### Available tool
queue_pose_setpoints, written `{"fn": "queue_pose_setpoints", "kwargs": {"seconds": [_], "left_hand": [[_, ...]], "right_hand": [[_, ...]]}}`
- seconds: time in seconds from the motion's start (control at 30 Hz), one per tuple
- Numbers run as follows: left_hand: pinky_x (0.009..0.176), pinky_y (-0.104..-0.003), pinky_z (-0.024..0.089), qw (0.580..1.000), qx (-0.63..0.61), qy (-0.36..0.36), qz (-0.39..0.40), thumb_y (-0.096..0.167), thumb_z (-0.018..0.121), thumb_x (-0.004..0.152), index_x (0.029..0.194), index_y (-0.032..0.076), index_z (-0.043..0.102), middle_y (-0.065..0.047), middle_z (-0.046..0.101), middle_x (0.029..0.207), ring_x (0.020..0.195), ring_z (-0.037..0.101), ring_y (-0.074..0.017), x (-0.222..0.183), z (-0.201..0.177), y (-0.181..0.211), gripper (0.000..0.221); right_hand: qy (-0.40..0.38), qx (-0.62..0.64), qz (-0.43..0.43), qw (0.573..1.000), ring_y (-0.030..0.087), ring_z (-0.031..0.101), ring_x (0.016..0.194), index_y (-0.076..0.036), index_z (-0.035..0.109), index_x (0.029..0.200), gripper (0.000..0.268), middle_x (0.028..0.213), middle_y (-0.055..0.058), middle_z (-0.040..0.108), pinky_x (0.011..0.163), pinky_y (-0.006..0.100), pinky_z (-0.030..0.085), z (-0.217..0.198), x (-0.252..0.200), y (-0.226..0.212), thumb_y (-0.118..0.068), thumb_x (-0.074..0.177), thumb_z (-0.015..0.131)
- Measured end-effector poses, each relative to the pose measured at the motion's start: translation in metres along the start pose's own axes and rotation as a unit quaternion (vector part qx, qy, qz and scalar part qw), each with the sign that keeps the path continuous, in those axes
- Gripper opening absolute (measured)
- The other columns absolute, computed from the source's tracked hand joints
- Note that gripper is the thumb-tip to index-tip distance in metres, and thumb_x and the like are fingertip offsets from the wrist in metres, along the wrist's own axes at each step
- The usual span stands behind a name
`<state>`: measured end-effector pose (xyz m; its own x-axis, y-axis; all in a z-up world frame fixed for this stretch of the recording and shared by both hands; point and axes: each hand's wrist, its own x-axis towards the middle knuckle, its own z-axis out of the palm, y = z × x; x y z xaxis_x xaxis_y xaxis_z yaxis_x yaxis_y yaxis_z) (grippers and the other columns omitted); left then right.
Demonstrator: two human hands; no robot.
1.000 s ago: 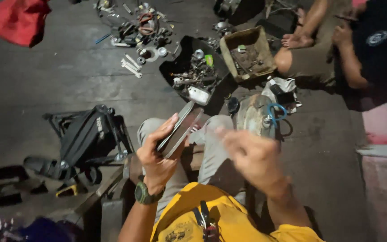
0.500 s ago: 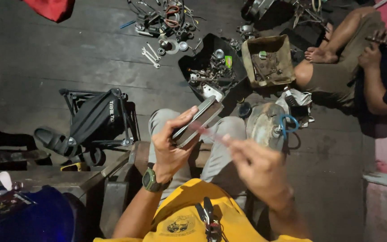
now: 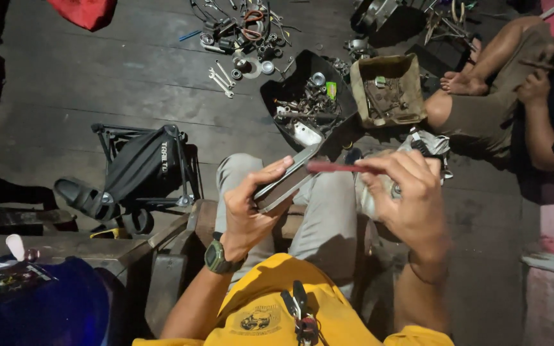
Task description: Sanding a metal component with sandpaper to smooth its surface in a workshop.
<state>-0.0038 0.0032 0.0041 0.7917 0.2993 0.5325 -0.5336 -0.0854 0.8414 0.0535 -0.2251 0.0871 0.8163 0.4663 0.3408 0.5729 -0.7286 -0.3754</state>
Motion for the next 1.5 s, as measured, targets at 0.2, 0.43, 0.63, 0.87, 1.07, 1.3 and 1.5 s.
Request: {"fn": "queue_pose_setpoints", "kwargs": {"seconds": [0.2,0.43,0.63,0.87,1.07,1.3,1.5], "left_hand": [[0.091,-0.048,0.06,1.0,-0.013,-0.015,0.009,-0.001,0.085,0.079,0.106,-0.006,0.07,-0.024,0.077,0.11,0.109,0.073,-0.0442,0.0,-0.003,0.007,0.031],[0.096,-0.055,0.057,0.999,-0.031,-0.034,0.013,0.0,0.082,0.082,0.106,-0.008,0.069,-0.025,0.076,0.111,0.109,0.071,-0.0467,-0.003,-0.005,0.011,0.028],[0.095,-0.053,0.058,1.0,-0.01,-0.013,0.012,0.0,0.085,0.08,0.105,-0.008,0.07,-0.023,0.077,0.109,0.106,0.073,-0.0434,-0.003,0.0,0.015,0.03],[0.097,-0.05,0.057,1.0,-0.008,-0.015,0.016,0.002,0.083,0.083,0.107,-0.006,0.071,-0.022,0.077,0.112,0.11,0.073,-0.0421,-0.004,0.001,0.017,0.028],[0.096,-0.048,0.057,1.0,-0.006,-0.019,0.007,0.001,0.084,0.08,0.108,-0.006,0.071,-0.022,0.077,0.113,0.11,0.073,-0.0421,-0.009,-0.001,0.021,0.032],[0.096,-0.046,0.058,1.0,0.003,-0.016,-0.008,0.002,0.083,0.082,0.109,-0.004,0.071,-0.021,0.077,0.114,0.111,0.073,-0.0401,-0.006,0.0,0.027,0.029],[0.095,-0.048,0.058,1.0,-0.003,-0.02,-0.004,0.002,0.084,0.081,0.108,-0.004,0.071,-0.021,0.077,0.113,0.11,0.073,-0.0412,-0.006,-0.003,0.022,0.03]], "right_hand": [[0.052,-0.073,-0.01,0.996,0.021,0.058,0.08,-0.021,0.064,0.079,0.033,0.068,-0.007,0.058,0.091,0.038,0.037,0.018,0.018,0.05,-0.036,0.108,0.067],[0.047,-0.08,-0.094,0.991,0.019,0.057,0.073,-0.025,0.068,0.078,0.015,0.063,-0.006,0.054,0.089,0.04,0.04,0.025,0.028,0.013,-0.034,0.088,0.062],[0.084,-0.079,-0.097,0.989,0.017,0.054,0.068,-0.02,0.067,0.087,0.016,0.062,-0.008,0.046,0.091,0.04,0.039,0.035,0.023,0.016,-0.035,0.084,0.062],[0.11,-0.04,-0.103,0.988,0.021,0.061,0.073,-0.017,0.068,0.095,0.015,0.078,-0.001,0.062,0.089,0.037,0.041,0.045,0.027,0.029,-0.027,0.086,0.062],[0.116,-0.035,-0.094,0.988,0.026,0.06,0.073,-0.015,0.067,0.099,0.015,0.077,0.004,0.06,0.09,0.038,0.041,0.036,0.035,0.03,-0.021,0.086,0.064],[0.141,-0.01,-0.08,0.987,0.022,0.057,0.066,-0.015,0.071,0.096,0.016,0.067,-0.001,0.054,0.09,0.037,0.041,0.048,0.037,0.062,-0.02,0.082,0.065],[0.125,-0.013,-0.122,0.985,0.019,0.056,0.065,-0.021,0.072,0.09,0.013,0.068,-0.004,0.054,0.093,0.037,0.042,0.056,0.034,0.025,-0.024,0.079,0.066]]}}
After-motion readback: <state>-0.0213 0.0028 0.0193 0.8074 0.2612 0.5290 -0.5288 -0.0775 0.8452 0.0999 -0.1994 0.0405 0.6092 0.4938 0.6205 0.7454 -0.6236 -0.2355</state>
